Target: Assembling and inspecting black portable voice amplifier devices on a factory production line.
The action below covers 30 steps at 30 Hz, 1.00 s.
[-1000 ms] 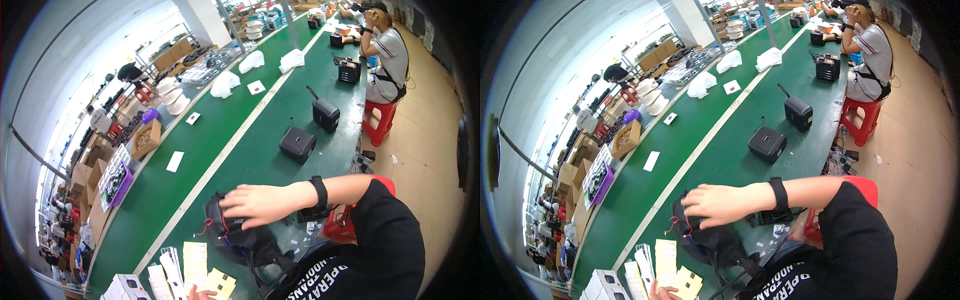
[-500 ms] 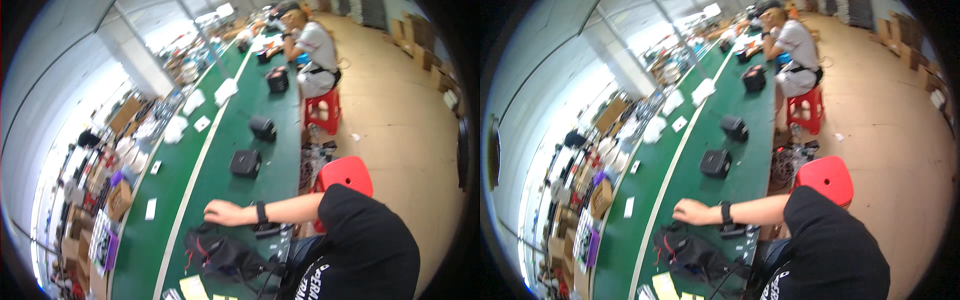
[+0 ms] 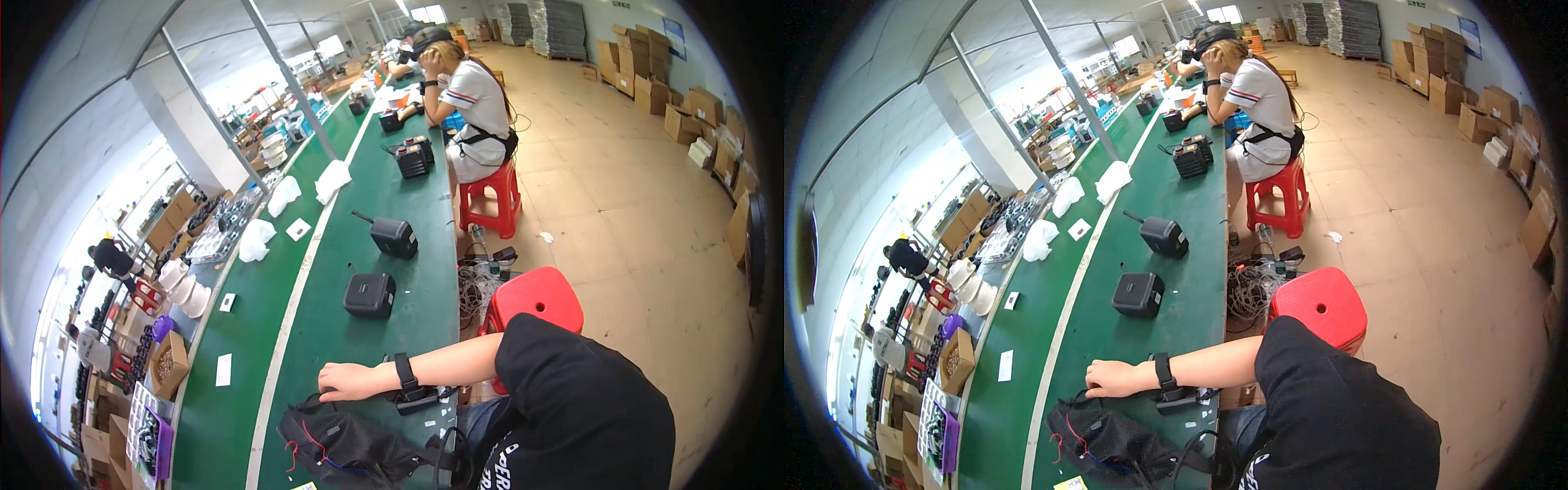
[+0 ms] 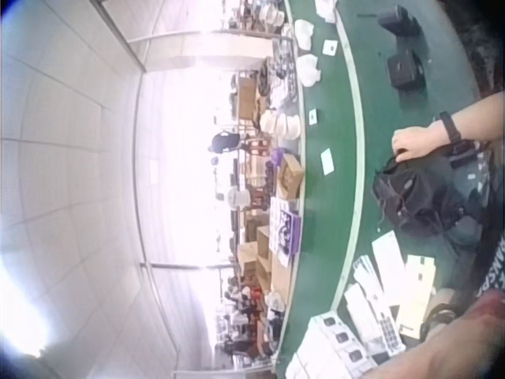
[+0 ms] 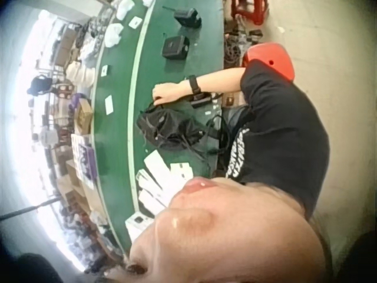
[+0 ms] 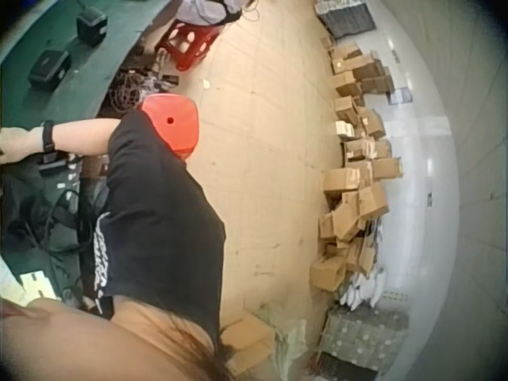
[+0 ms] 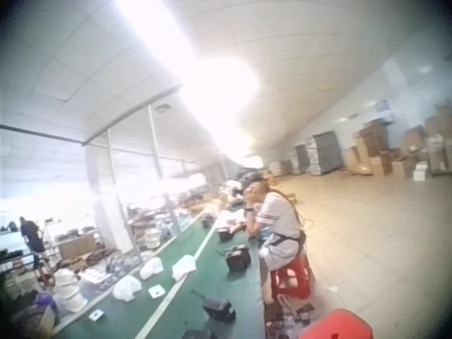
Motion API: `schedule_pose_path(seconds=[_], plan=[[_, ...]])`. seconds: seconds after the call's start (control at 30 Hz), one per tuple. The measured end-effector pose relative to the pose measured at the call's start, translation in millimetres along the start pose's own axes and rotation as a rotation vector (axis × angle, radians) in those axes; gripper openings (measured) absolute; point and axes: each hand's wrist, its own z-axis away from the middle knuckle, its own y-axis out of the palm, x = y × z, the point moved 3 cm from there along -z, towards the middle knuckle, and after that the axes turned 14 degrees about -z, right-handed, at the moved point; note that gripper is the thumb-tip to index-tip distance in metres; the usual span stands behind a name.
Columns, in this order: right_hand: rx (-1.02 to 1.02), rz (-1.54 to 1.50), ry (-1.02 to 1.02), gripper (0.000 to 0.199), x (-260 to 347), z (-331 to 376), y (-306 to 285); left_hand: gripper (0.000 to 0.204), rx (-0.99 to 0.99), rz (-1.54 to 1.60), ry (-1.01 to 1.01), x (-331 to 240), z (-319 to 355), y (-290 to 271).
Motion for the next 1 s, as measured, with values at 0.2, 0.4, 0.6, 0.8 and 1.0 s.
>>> schedule_pose_path(seconds=[0.2,0.4,0.6,0.8,1.0], plan=[[0.0,0.013,-0.043,0.026,0,3,2,0.037,0.139,-0.154,-0.163,3,30,-44],[0.077,0.047,-0.013,0.023,4,4,-2,0.04,0.282,-0.305,-0.325,5,55,-90],[0.072,0.05,-0.033,0.023,3,2,-1,0.043,0.434,-0.451,-0.474,10,71,-137],[0.078,0.062,-0.03,0.023,1,2,-1,0.045,0.591,-0.598,-0.603,23,83,-185],[0.032,0.041,-0.085,0.023,-3,2,5,0.048,0.737,-0.728,-0.721,52,106,-227]])
